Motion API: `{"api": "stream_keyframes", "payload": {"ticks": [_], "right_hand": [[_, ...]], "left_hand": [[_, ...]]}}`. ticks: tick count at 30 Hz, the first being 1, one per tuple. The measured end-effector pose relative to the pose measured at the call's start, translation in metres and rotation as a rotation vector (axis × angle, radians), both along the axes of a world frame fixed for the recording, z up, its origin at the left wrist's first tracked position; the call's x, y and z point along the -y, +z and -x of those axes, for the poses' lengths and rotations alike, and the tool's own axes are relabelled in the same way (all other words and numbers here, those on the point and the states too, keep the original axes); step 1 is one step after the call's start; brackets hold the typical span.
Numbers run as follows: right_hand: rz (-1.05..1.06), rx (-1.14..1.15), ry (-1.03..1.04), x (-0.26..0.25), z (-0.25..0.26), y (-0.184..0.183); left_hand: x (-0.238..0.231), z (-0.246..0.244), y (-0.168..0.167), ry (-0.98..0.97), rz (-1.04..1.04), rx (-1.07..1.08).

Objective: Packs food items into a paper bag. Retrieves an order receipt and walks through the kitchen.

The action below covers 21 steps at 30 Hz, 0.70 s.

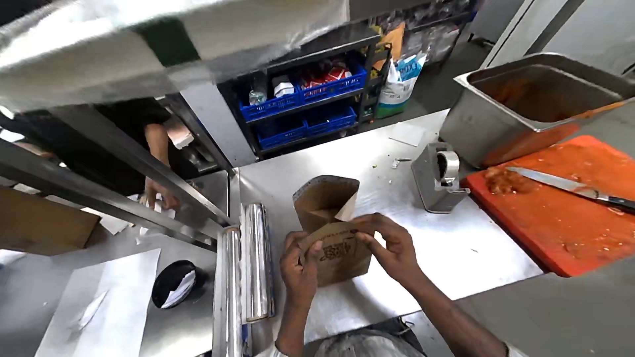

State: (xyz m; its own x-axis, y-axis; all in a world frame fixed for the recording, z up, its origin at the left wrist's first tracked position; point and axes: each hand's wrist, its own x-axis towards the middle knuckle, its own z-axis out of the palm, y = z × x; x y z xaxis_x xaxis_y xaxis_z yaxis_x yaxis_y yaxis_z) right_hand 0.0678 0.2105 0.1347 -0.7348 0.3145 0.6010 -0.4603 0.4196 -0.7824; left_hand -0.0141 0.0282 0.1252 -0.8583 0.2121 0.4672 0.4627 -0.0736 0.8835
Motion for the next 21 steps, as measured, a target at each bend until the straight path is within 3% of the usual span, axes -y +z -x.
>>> {"api": "stream_keyframes", "payload": {"ticks": [2,5,8,11,15,21], "right_hand": [[-0.003,0.058,0.012,-0.011,0.006,0.004],[0.032,0.072,0.178,-0.033,0.03,0.01],[0.147,0.107,0.321,-0.043,0.061,0.019],[0.353,0.049,0.173,-0.033,0.092,0.019],[0.385,0.081,-0.064,-0.017,0.095,0.021],[0.446,0.195,-0.134,-0.014,0.092,0.024]], "left_hand": [[0.003,0.017,-0.002,-0.062,0.002,-0.039],[0.005,0.06,0.004,-0.334,0.031,-0.066],[-0.01,0.096,0.014,-0.489,-0.003,0.022],[-0.031,0.105,0.029,-0.332,-0.056,0.104],[-0.047,0.092,0.033,-0.004,0.004,0.154],[-0.045,0.076,0.035,0.157,0.081,0.169]]}}
